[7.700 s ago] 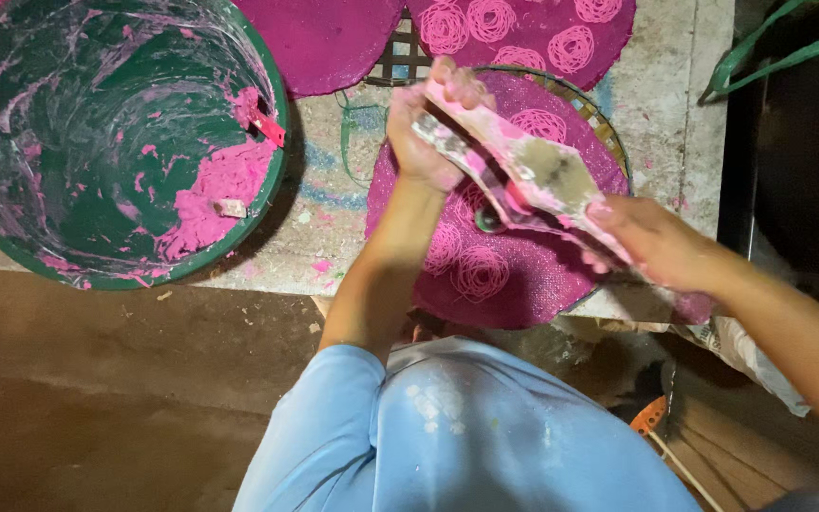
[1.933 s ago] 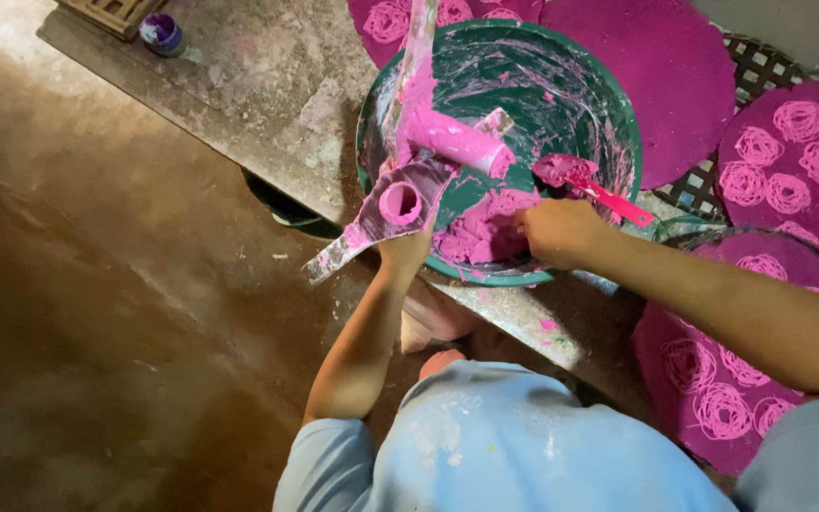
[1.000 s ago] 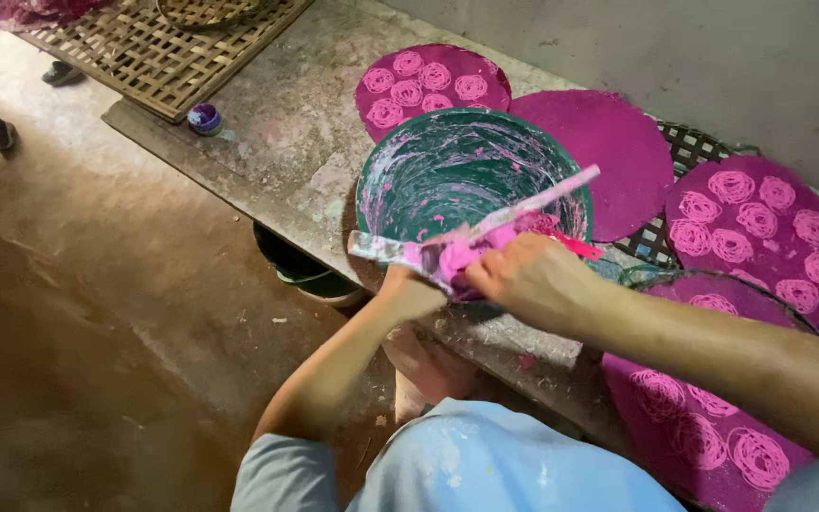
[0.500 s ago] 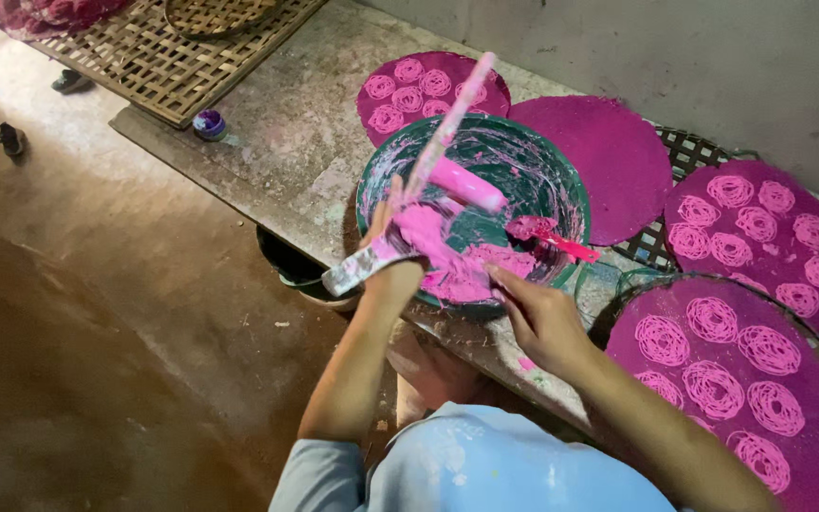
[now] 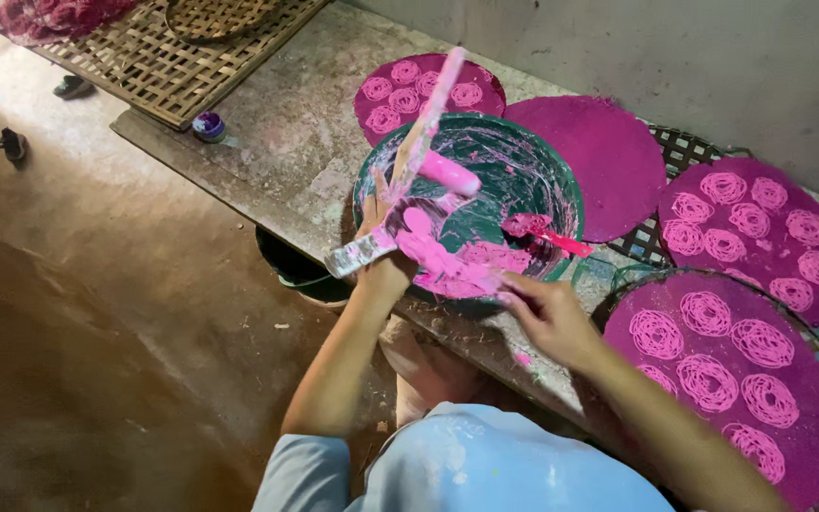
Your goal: The person scoops pink paste from a green bowl using a pink spatula and loads it into a handheld applicator. They then squeeze the applicator to form pink spiral patterns on circular pink mats placed on woven trays. The person repeats this process across multiple mats.
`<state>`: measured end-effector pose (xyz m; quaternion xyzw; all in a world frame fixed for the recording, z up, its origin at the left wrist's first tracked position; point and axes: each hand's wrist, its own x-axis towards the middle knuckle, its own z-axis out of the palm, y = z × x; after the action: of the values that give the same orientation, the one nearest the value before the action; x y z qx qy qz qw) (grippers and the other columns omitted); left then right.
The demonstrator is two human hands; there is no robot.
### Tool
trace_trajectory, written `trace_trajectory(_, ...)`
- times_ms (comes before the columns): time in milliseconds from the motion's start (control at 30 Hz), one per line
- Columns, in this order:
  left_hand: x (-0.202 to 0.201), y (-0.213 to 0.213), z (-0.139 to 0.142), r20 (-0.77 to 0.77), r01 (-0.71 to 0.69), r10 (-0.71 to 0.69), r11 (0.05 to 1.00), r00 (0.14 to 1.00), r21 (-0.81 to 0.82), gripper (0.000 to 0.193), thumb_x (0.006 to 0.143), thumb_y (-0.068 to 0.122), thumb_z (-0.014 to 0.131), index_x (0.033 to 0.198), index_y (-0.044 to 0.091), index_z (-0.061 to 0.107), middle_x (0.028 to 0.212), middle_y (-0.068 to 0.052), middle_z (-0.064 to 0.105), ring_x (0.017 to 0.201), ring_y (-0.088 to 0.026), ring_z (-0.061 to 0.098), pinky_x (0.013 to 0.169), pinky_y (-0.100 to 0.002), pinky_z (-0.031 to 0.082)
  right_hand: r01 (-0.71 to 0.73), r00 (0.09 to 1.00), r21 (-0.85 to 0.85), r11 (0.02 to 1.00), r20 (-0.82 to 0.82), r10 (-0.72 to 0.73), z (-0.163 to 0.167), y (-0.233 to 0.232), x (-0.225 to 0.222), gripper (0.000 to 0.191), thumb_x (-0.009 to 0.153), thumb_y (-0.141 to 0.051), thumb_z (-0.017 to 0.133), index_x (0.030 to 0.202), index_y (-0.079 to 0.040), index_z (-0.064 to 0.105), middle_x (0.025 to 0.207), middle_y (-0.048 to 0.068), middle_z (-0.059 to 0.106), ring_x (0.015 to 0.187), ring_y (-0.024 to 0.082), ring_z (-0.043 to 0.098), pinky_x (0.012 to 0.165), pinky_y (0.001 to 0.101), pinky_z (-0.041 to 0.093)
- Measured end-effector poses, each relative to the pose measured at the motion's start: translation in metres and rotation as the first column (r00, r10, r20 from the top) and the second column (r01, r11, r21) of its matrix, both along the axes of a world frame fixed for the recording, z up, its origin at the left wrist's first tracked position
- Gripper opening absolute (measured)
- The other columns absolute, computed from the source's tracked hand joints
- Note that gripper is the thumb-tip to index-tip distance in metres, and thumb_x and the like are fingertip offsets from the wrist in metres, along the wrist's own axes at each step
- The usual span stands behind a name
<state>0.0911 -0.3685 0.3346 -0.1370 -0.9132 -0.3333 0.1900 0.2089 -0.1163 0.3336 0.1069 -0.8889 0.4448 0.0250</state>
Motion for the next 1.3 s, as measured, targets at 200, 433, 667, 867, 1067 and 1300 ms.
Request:
trace_trajectory(200, 0.017, -0.002, 0.003, 0.184, 0.168, -0.130, 0.964, 0.974, -0.206, 0.087, 0.097, 0.049, 0.062, 0.160, 0.006, 0.022, 0.131, -0.016, 0.063, 0.107, -0.027, 0.067, 0.085, -0.039, 0.060, -0.247, 0.952, 0.395, 0.885, 0.272, 0.144, 0.093, 0.026, -0.042, 0.031, 0.096, -0.034, 0.063, 0.114, -0.014, 0.077, 0.073, 0.013, 0.074, 0.063, 0.023, 0.069, 0.059, 0.0399, 0.052)
trace_trajectory(433, 0.044, 0.009, -0.023, 0.149, 0.528, -0.546, 0.837, 0.825, 0.144, 0.095, 0.083, 0.035, 0.085, 0.157, -0.001, 0.037, 0.141, -0.017, 0.063, 0.129, -0.029, 0.061, 0.113, -0.042, 0.040, -0.089, 0.661, 0.917, 0.388, -0.237, 0.712, 0.118, -0.039, -0.006, 0.020, 0.079, -0.016, 0.062, 0.097, -0.007, 0.064, 0.078, 0.008, 0.066, 0.071, 0.027, 0.068, 0.066, 0.0416, 0.054)
trace_trajectory(667, 0.046, -0.032, -0.003, 0.324, 0.306, -0.347, 0.936, 0.880, 0.173, 0.097, 0.076, 0.037, 0.081, 0.158, 0.012, 0.035, 0.133, -0.010, 0.067, 0.121, -0.024, 0.066, 0.105, -0.033, 0.049, -0.102, 0.865, 0.915, 0.391, -0.112, 0.489, 0.192, -0.019, 0.013, 0.031, 0.075, -0.015, 0.065, 0.107, -0.017, 0.068, 0.074, 0.002, 0.065, 0.064, 0.025, 0.068, 0.056, 0.0402, 0.053)
trace_trajectory(867, 0.051, -0.012, -0.005, 0.108, 0.413, -0.414, 0.910, 0.904, 0.030, 0.093, 0.079, 0.038, 0.085, 0.157, 0.013, 0.039, 0.149, -0.017, 0.056, 0.130, -0.034, 0.058, 0.105, -0.040, 0.045, -0.067, 0.782, 0.979, 0.191, -0.067, 0.619, 0.139, -0.064, -0.005, 0.018, 0.082, -0.019, 0.064, 0.097, -0.010, 0.065, 0.074, 0.005, 0.067, 0.061, 0.022, 0.069, 0.054, 0.0365, 0.053)
trace_trajectory(1067, 0.036, -0.031, -0.035, 0.119, 0.310, -0.371, 0.883, 0.921, 0.352, 0.068, 0.084, 0.031, 0.075, 0.143, 0.010, 0.048, 0.150, -0.018, 0.054, 0.132, -0.029, 0.060, 0.110, -0.037, 0.048, -0.042, 0.858, 0.857, 0.514, -0.233, 0.459, 0.129, -0.026, 0.009, 0.020, 0.082, -0.021, 0.066, 0.100, -0.014, 0.071, 0.070, 0.005, 0.069, 0.057, 0.027, 0.069, 0.051, 0.0433, 0.052)
trace_trajectory(1300, 0.029, -0.037, -0.026, 0.024, 0.086, -0.097, 0.952, 0.995, 0.292, 0.031, 0.087, 0.020, 0.078, 0.115, 0.010, 0.069, 0.118, -0.012, 0.072, 0.114, -0.025, 0.070, 0.110, -0.040, 0.050, 0.095, 0.992, 0.242, 0.966, -0.101, -0.072, 0.048, -0.038, -0.011, 0.036, 0.095, -0.021, 0.069, 0.130, -0.016, 0.070, 0.082, 0.013, 0.076, 0.053, 0.023, 0.066, 0.053, 0.0361, 0.051)
